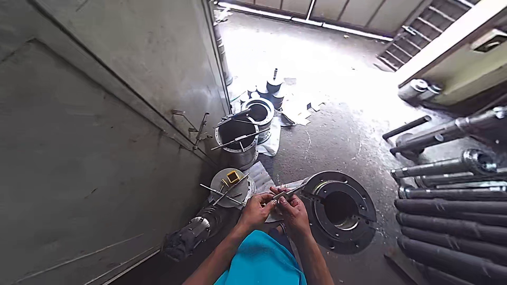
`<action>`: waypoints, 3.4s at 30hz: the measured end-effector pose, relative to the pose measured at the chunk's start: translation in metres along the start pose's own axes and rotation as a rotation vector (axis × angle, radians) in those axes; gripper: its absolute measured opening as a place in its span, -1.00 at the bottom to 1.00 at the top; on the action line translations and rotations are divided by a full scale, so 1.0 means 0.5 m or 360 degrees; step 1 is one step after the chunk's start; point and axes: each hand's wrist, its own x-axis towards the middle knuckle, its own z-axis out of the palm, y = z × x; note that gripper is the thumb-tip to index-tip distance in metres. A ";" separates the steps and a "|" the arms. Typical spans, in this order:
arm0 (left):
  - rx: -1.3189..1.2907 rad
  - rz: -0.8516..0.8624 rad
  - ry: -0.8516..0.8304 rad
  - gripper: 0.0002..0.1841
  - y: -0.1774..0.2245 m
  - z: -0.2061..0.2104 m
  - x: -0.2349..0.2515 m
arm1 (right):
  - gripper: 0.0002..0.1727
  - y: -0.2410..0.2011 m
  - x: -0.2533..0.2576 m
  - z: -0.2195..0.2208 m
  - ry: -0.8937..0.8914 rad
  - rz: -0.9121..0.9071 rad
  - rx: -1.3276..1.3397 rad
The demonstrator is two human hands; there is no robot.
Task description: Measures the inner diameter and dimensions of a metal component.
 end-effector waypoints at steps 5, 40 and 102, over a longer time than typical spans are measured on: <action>0.0015 0.0077 -0.0209 -0.83 0.049 0.031 -0.004 | -0.55 -0.080 -0.057 -0.086 0.0154 -0.0292 -0.0221; 0.0572 0.0652 -0.1417 -0.72 0.111 0.361 0.156 | -0.43 -0.254 -0.257 -0.535 -0.0079 0.0157 -0.0826; 0.1232 0.0526 0.0102 -0.72 0.004 0.592 0.117 | -0.55 -0.249 -0.122 -0.484 0.0408 -0.0810 -0.2992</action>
